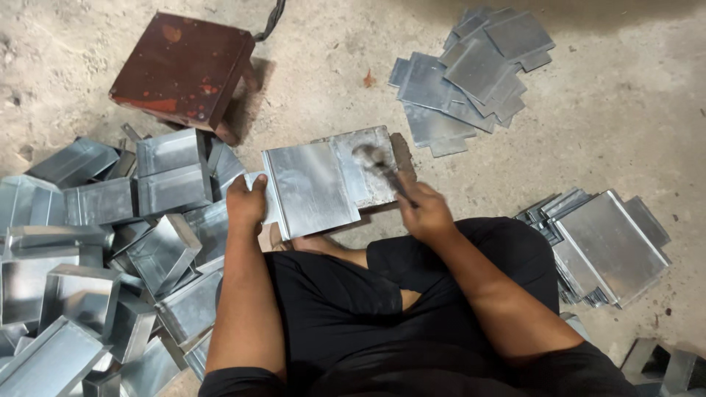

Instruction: The person sits on the floor and uses a hammer to strike a metal sheet placed on a metal block. The person repeatedly hammers the sheet, occasionally adjusting its position, and then moves the sheet aside to pick up another one from a pile.

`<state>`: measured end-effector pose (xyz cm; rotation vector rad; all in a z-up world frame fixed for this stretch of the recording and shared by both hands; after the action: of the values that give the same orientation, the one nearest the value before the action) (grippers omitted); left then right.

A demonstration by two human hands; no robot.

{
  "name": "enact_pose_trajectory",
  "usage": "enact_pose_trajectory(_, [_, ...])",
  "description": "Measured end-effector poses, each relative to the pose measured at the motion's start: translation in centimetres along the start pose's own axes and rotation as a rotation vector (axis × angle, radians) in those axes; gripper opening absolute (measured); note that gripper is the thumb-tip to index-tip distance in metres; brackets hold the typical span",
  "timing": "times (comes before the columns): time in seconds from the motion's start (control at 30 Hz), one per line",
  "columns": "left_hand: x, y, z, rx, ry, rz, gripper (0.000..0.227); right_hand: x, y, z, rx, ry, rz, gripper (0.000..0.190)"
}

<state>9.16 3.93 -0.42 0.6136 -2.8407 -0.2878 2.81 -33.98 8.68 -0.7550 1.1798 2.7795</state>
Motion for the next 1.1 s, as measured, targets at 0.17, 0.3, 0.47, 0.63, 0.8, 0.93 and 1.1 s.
enact_pose_trajectory(0.17, [-0.9,-0.4,-0.5,0.044,-0.080,0.004,0.029,-0.3,-0.1,-1.3,0.005,-0.112,-0.007,0.045])
enact_pose_trajectory(0.3, [-0.7,0.8,1.0,-0.026,-0.029,-0.050,0.031,0.7,-0.3,-2.0,-0.103,-0.171,0.087,0.048])
enact_pose_trajectory(0.47, [-1.9,0.8,2.4,0.042,-0.014,-0.079,0.031,2.0,-2.7,-7.0,-0.292,-0.564,0.273,0.053])
enact_pose_trajectory(0.63, [-1.7,0.2,1.5,0.424,-0.169,0.019,0.023,5.4,-4.1,-11.7,-0.866,-1.014,0.192,0.031])
enact_pose_trajectory(0.8, [1.5,-1.9,-4.2,0.279,-0.539,0.229,0.010,6.8,-5.3,-15.6,-1.003,-1.154,0.087,0.011])
enact_pose_trajectory(0.93, [5.6,-4.5,-7.6,-0.145,-0.843,0.425,0.021,7.2,-6.5,-18.0,-1.105,-1.216,0.006,0.008])
enact_pose_trajectory(1.1, [4.6,-5.0,-4.0,-0.476,-0.378,0.449,0.041,7.8,-6.9,-19.9,-1.106,-1.220,-0.021,0.011])
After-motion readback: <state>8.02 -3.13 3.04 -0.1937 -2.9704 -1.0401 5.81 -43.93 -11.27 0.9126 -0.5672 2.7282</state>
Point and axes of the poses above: each hand's wrist, its own x-axis away from the middle knuckle, its own y-axis out of the back of the hand, z = x × y, the point moved 9 cm from there along -x, towards the middle knuckle, and after that the axes turned 7 degrees about x, right-handed, at the moved point
